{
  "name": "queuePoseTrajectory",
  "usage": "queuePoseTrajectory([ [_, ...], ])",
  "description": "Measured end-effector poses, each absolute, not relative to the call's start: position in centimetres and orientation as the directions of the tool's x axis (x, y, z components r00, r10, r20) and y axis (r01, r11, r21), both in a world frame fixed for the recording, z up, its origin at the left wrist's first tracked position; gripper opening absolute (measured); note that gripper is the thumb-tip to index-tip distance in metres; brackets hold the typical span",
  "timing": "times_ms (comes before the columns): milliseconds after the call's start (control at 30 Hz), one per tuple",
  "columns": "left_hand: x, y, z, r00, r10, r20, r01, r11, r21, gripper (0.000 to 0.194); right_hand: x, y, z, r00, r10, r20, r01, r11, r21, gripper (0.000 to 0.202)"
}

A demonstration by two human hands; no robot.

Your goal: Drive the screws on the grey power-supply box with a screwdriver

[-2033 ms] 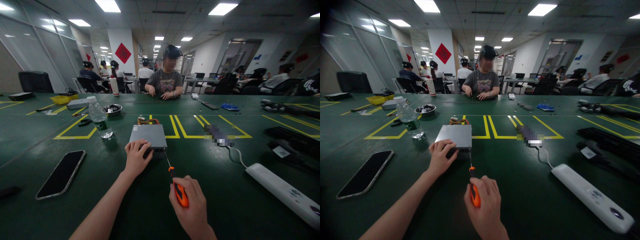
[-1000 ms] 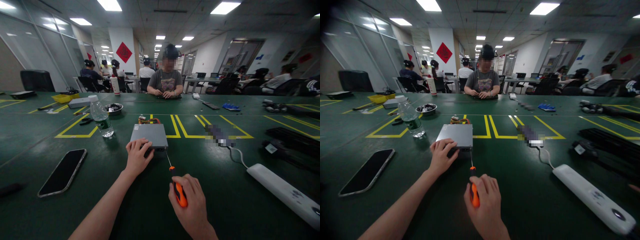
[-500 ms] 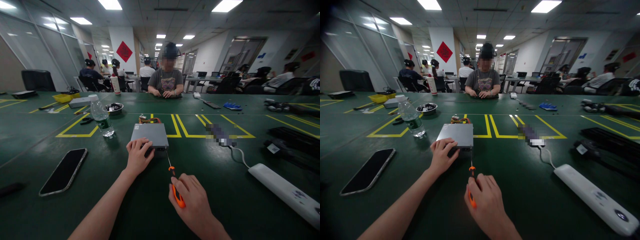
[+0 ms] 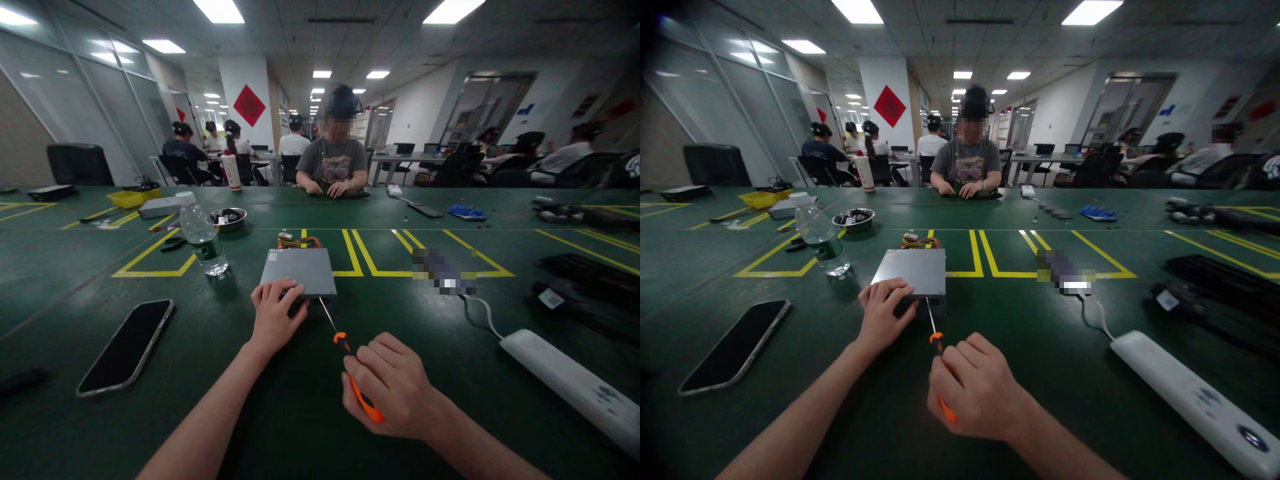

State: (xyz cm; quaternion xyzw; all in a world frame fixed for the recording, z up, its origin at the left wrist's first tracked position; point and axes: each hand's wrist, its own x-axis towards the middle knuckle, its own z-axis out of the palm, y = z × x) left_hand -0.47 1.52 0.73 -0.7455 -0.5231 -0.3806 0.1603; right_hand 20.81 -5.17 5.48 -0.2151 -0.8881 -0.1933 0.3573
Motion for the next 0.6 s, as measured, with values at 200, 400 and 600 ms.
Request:
queuePoseTrajectory([
  [200,-0.3,1.5,0.9,0.158,0.648,0.745,0.902,-0.402,0.158,0.02,19.3,-4.4,4.0,-0.625,0.193,0.757,0.464,0.871,0.161,0.005],
  [400,-0.3,1.5,1.0,0.155,0.652,0.742,0.902,-0.399,0.163,0.02,19.2,-4.7,3.1,-0.607,0.205,0.768,0.457,0.88,0.126,0.006],
  [600,-0.3,1.5,1.0,0.155,0.655,0.74,0.901,-0.4,0.165,0.02,19.2,-4.5,3.2,-0.585,0.245,0.773,0.505,0.856,0.111,0.006],
])
